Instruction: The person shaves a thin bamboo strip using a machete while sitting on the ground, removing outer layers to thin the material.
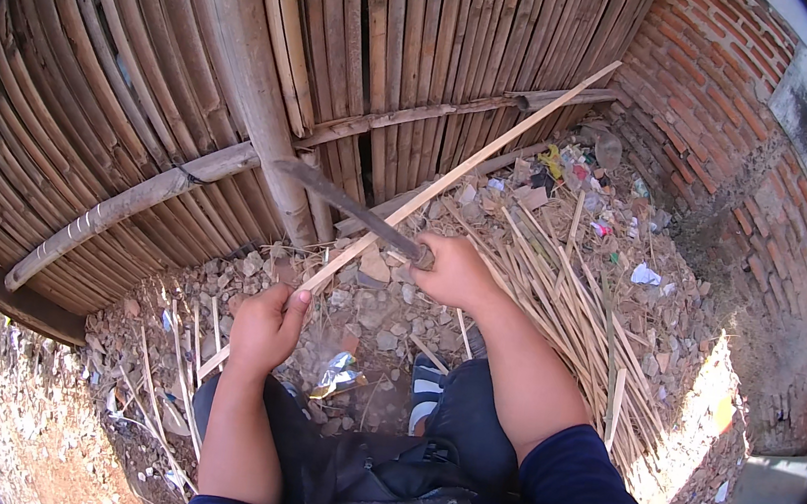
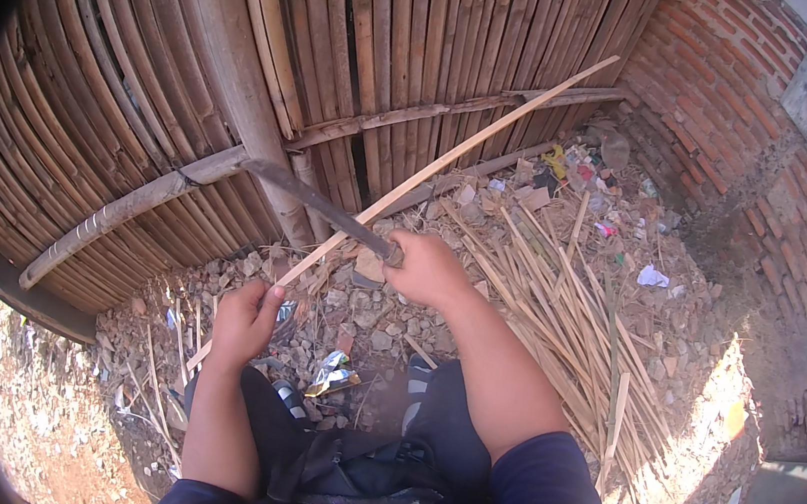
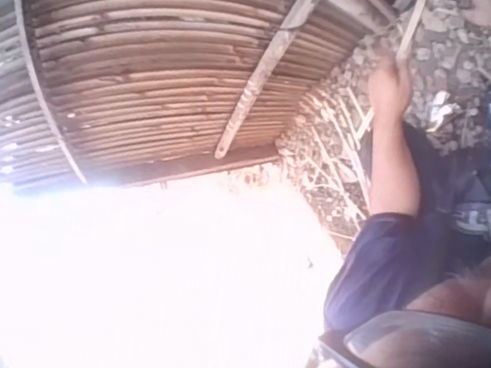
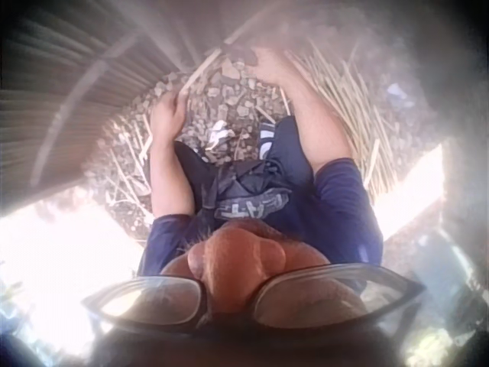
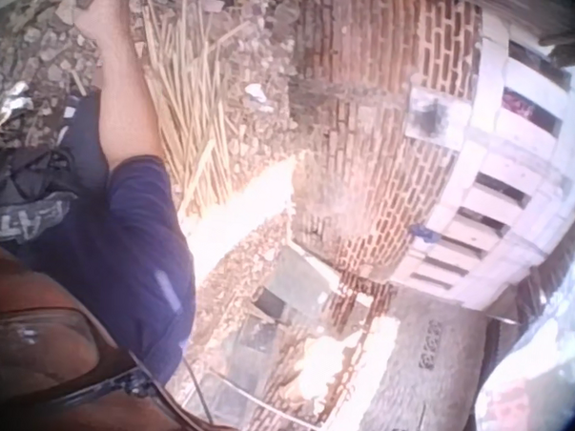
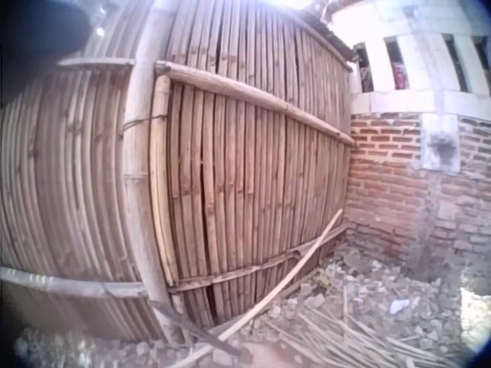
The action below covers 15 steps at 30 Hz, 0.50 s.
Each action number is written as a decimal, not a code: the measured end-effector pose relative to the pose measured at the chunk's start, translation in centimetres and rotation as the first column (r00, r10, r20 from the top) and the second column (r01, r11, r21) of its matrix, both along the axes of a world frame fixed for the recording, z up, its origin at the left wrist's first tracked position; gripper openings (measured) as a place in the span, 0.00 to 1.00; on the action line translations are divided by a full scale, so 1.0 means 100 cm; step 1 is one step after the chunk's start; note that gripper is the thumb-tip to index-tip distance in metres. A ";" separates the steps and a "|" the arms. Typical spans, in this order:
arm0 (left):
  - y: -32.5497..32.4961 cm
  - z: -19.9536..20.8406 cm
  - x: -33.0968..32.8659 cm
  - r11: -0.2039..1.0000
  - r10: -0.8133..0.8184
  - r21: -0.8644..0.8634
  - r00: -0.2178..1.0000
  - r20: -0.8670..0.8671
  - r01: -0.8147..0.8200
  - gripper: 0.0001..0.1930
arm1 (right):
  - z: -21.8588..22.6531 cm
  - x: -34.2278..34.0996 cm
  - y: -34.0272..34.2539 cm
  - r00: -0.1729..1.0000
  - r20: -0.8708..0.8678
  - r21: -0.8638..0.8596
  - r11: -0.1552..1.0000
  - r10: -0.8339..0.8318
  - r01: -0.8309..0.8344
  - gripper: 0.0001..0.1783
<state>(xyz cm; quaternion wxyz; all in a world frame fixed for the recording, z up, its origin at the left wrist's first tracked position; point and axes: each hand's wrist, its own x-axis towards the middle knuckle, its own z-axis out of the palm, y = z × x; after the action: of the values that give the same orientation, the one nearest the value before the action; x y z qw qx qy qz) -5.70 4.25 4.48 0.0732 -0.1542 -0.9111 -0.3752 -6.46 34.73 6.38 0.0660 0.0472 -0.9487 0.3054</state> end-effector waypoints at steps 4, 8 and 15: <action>-0.007 0.005 0.006 0.999 -0.044 -0.015 0.999 0.030 0.044 0.23 | 0.020 0.010 -0.007 0.974 0.157 0.007 0.986 0.162 -0.165 0.23; -0.001 0.008 0.007 0.997 -0.020 -0.069 1.000 0.007 0.021 0.23 | -0.004 -0.003 0.034 0.991 0.101 -0.242 0.964 -0.092 0.114 0.27; -0.001 -0.003 0.004 0.998 -0.010 -0.065 0.998 0.055 0.014 0.23 | -0.001 0.003 -0.005 0.973 0.125 0.200 0.956 0.193 -0.215 0.28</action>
<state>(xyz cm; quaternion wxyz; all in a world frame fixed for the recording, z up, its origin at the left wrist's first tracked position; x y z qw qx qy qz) -5.28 4.15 4.15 0.0410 -0.1517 -0.9236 -0.3496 -6.20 34.19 6.29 -0.0209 0.1357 -0.9680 0.2099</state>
